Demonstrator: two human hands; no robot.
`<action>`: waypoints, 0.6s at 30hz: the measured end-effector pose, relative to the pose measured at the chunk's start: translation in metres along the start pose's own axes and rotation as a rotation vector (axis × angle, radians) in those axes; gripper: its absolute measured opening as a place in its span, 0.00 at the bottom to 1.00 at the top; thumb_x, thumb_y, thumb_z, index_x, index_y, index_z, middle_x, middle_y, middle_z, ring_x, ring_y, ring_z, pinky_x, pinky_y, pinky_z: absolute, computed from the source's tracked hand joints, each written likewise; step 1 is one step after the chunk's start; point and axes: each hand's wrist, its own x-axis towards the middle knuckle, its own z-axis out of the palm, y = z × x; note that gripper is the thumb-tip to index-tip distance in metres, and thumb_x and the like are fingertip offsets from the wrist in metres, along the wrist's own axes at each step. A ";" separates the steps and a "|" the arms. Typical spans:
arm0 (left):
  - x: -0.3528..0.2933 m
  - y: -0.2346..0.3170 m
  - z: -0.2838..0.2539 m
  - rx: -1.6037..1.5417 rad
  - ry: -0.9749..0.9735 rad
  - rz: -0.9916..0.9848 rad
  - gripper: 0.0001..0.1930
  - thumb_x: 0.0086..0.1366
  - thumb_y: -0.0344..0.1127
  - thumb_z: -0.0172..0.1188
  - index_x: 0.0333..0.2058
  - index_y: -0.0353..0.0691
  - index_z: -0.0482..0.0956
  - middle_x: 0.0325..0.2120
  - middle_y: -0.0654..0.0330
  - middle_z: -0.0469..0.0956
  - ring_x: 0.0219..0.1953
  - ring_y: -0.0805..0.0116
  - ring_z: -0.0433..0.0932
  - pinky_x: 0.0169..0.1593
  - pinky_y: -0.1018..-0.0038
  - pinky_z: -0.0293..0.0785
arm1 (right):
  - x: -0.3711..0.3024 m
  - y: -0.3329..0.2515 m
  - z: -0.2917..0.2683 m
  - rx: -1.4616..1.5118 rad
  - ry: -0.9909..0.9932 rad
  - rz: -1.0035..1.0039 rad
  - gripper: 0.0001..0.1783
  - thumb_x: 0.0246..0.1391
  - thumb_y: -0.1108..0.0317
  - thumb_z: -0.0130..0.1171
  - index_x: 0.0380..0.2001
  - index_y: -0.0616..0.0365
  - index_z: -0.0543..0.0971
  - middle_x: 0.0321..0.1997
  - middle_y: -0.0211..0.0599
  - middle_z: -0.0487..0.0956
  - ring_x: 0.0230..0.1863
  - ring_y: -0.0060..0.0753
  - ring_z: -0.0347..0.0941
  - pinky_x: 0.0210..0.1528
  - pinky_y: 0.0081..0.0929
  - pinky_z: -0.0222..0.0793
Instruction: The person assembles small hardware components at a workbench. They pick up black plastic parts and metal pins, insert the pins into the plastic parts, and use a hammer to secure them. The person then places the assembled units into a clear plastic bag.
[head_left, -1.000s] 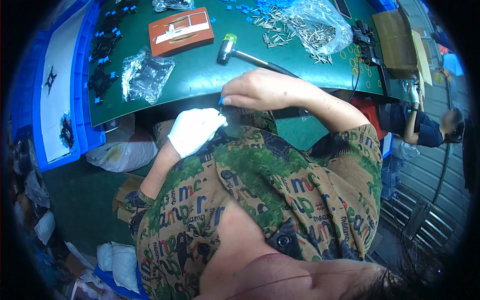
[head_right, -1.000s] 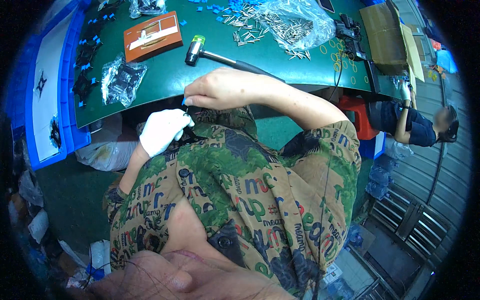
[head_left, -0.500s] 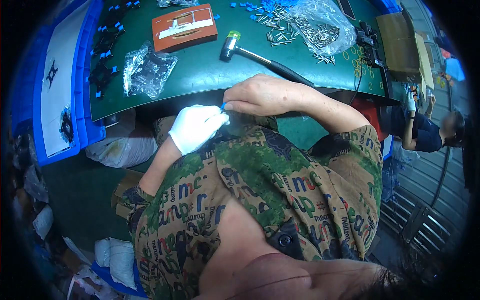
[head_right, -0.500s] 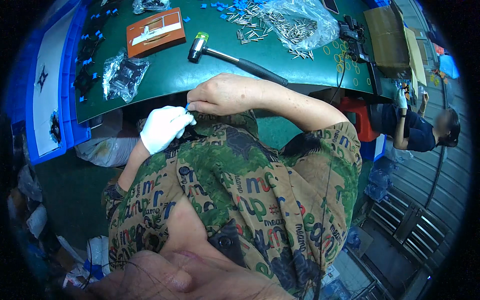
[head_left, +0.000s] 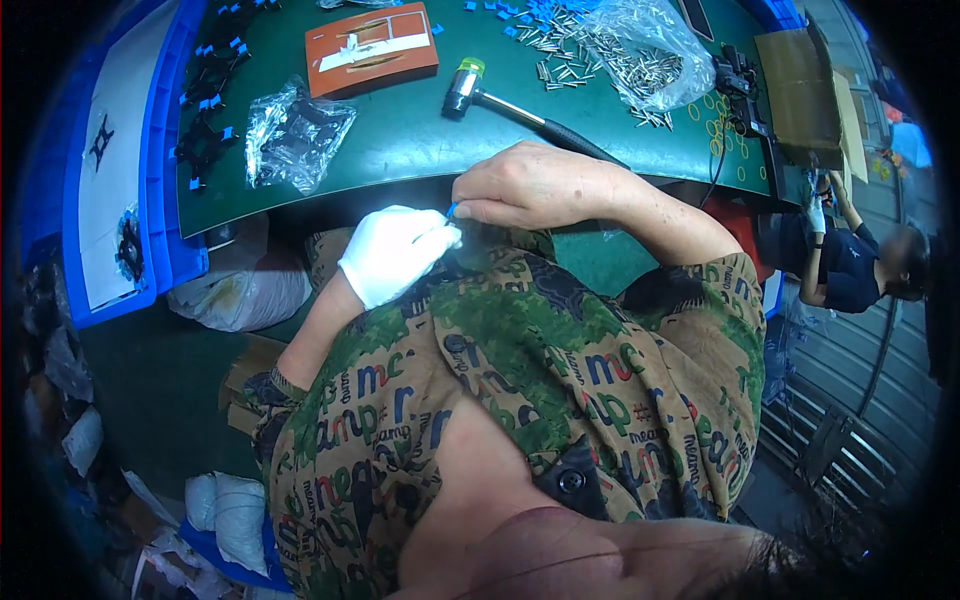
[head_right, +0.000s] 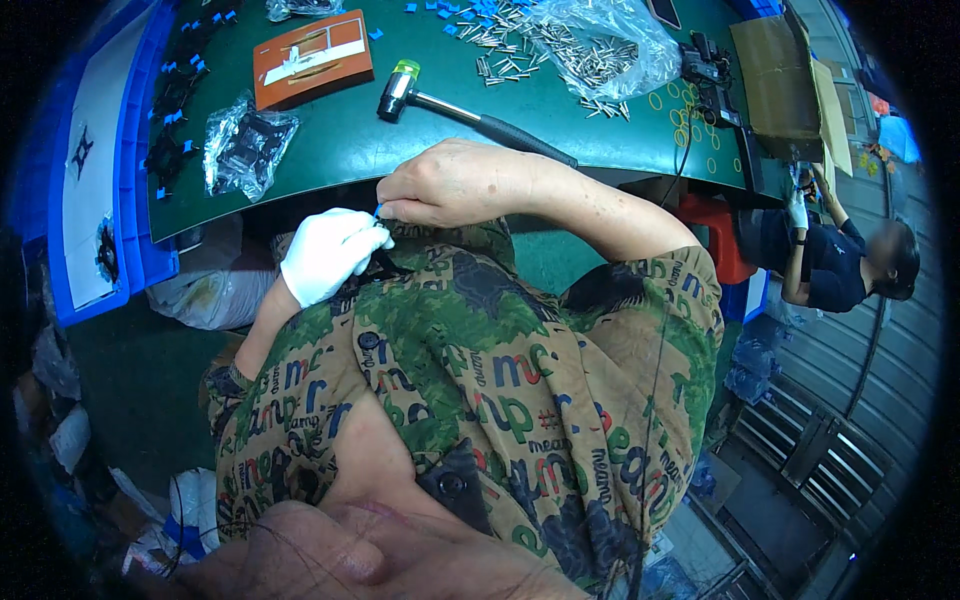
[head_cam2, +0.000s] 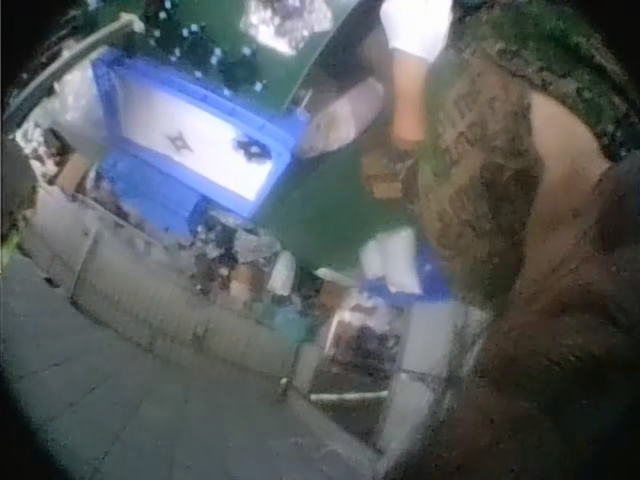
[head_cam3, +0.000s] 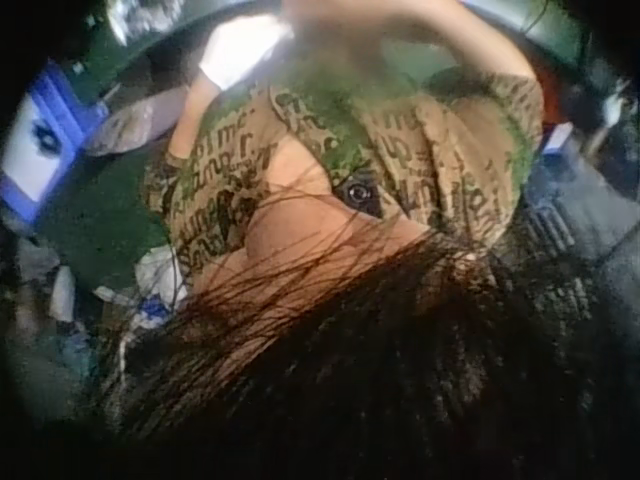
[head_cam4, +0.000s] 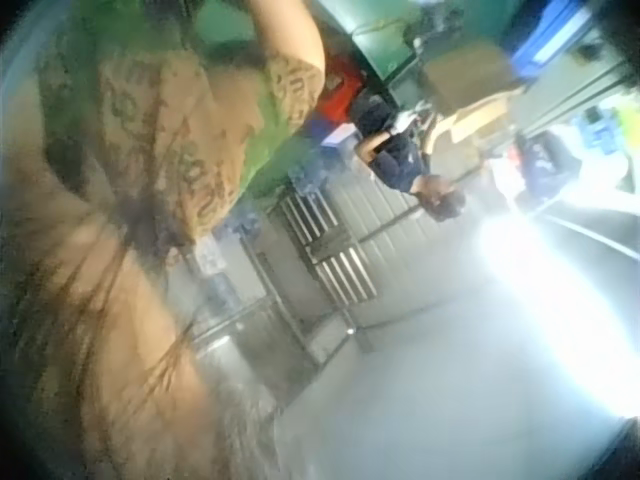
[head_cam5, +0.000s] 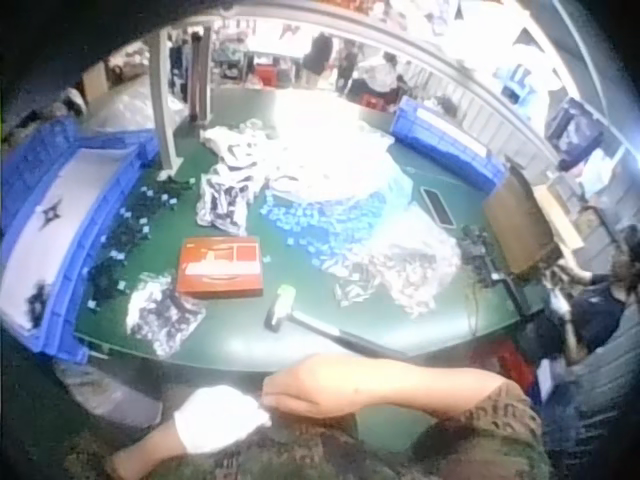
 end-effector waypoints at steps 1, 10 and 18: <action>0.000 -0.001 0.000 0.008 -0.009 -0.008 0.15 0.73 0.40 0.55 0.34 0.36 0.86 0.18 0.60 0.76 0.19 0.72 0.73 0.27 0.73 0.69 | 0.000 -0.002 0.000 -0.002 -0.021 0.003 0.17 0.70 0.56 0.51 0.38 0.59 0.79 0.34 0.46 0.81 0.38 0.55 0.79 0.42 0.48 0.75; 0.000 -0.011 0.007 0.203 0.083 0.303 0.13 0.71 0.37 0.58 0.32 0.36 0.85 0.19 0.60 0.77 0.20 0.66 0.75 0.33 0.69 0.73 | 0.001 -0.006 0.002 -0.021 -0.127 0.048 0.17 0.69 0.57 0.52 0.38 0.60 0.79 0.35 0.47 0.81 0.39 0.55 0.79 0.43 0.48 0.75; -0.002 -0.009 0.011 0.201 -0.030 0.146 0.13 0.71 0.38 0.59 0.32 0.36 0.85 0.20 0.58 0.78 0.21 0.65 0.75 0.34 0.69 0.73 | -0.002 -0.016 0.011 -0.063 -0.138 0.067 0.17 0.69 0.57 0.52 0.37 0.60 0.79 0.35 0.47 0.81 0.39 0.55 0.79 0.43 0.48 0.75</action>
